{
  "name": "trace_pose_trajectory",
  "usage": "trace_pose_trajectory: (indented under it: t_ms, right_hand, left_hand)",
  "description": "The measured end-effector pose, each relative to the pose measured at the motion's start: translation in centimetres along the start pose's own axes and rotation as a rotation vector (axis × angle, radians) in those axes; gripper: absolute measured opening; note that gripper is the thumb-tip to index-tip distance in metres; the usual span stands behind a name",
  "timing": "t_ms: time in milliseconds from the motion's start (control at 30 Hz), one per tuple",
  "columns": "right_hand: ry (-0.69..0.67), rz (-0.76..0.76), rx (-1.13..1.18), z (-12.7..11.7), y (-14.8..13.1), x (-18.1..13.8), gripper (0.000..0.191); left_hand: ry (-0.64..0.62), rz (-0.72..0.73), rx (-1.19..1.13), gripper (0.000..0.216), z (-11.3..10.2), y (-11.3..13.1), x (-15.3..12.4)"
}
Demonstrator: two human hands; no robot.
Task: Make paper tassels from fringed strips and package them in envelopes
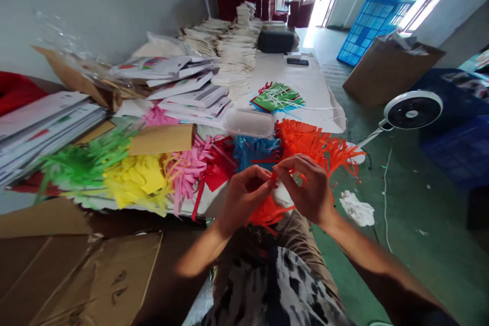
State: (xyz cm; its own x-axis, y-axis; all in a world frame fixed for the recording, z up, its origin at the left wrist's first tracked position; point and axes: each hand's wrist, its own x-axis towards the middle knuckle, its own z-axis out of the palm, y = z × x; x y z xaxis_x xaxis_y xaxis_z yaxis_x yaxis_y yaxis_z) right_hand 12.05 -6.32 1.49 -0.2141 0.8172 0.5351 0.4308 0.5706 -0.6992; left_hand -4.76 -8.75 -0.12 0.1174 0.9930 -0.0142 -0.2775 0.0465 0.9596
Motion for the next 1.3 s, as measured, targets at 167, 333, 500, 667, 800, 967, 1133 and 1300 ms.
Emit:
trace_pose_trajectory:
  t_ms: [167, 333, 500, 667, 800, 967, 1133, 1300]
  right_hand:
    - [-0.079, -0.046, 0.022, 1.8, 1.9, 2.0, 0.016]
    - [-0.212, 0.007, -0.245, 4.1, 7.0, 9.2, 0.022]
    - [-0.458, 0.097, -0.715, 7.6, 11.6, 15.6, 0.026]
    - [-0.521, 0.142, -0.795, 10.0, 13.0, 17.3, 0.019]
    - [-0.486, 0.149, -0.786, 9.9, 12.9, 16.9, 0.025]
    - [-0.377, 0.129, -0.698, 8.5, 12.3, 15.6, 0.028]
    - [-0.289, 0.091, -0.56, 7.6, 12.1, 14.9, 0.025]
    - [-0.218, 0.062, -0.442, 6.8, 10.8, 14.2, 0.022]
  left_hand:
    - [0.131, -0.067, -0.087, 0.03, -1.5, -1.7, 0.6]
    - [0.209, -0.135, -0.083, 0.032, -3.0, -2.3, 1.4]
    - [0.263, -0.135, -0.115, 0.032, -4.0, -3.0, 1.7]
    - [0.266, -0.173, -0.099, 0.031, -4.9, -3.4, 1.6]
    - [0.299, -0.198, -0.129, 0.027, -5.3, -3.5, 1.4]
    - [0.292, -0.144, -0.128, 0.026, -5.1, -3.5, 0.8]
    - [0.308, -0.101, -0.128, 0.028, -4.1, -2.9, -0.2]
    - [0.313, -0.04, -0.1, 0.028, -3.6, -1.9, -1.0]
